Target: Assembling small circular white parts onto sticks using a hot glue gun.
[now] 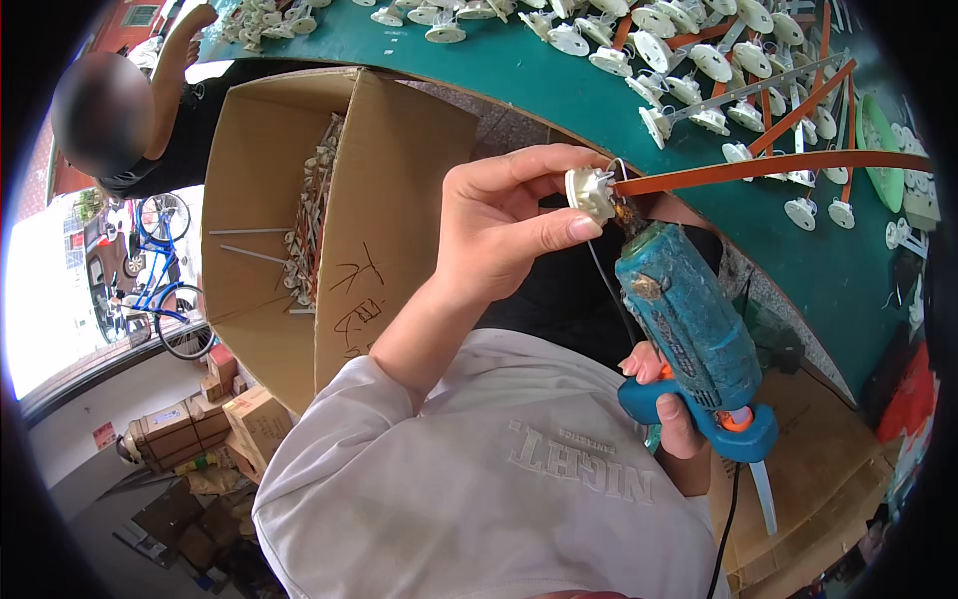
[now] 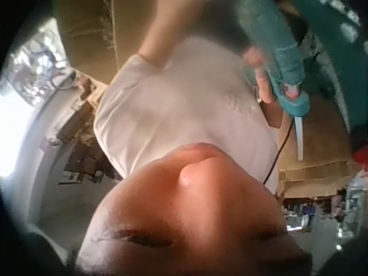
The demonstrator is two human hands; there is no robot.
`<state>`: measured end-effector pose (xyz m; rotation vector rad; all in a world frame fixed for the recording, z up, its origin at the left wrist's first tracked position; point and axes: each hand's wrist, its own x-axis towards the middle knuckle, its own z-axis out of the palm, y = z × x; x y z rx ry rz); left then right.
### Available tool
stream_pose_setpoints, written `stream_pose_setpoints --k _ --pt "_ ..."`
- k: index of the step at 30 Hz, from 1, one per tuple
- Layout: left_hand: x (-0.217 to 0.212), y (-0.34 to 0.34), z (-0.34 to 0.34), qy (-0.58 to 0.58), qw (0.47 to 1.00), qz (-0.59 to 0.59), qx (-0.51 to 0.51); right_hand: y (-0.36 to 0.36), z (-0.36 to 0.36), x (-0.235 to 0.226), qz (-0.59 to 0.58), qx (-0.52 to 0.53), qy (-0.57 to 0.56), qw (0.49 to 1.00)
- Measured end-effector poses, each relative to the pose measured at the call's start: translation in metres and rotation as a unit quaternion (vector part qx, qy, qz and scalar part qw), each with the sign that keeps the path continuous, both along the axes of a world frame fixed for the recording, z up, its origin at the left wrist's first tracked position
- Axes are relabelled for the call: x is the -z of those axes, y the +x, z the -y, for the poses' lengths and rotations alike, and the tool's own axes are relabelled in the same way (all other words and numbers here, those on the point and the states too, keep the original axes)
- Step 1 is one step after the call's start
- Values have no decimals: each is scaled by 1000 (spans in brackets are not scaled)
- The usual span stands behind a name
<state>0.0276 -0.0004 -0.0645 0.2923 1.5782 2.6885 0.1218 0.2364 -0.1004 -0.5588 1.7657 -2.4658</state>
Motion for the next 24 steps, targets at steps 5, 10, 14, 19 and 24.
stream_pose_setpoints --k 5,10,14,19,24 --pt "1 1 1 -2 1000 2 0 3 6 -10 40 23 -17 999" --pt "2 1 2 -9 1000 -1 2 11 9 -12 159 73 -42 984" --pt "2 1 1 -3 1000 2 0 5 5 -10 92 25 -39 995" --pt "5 2 4 1 1000 22 12 3 3 -11 66 7 -11 998" --pt "6 3 3 -10 1000 14 1 2 2 -11 38 -6 17 999"
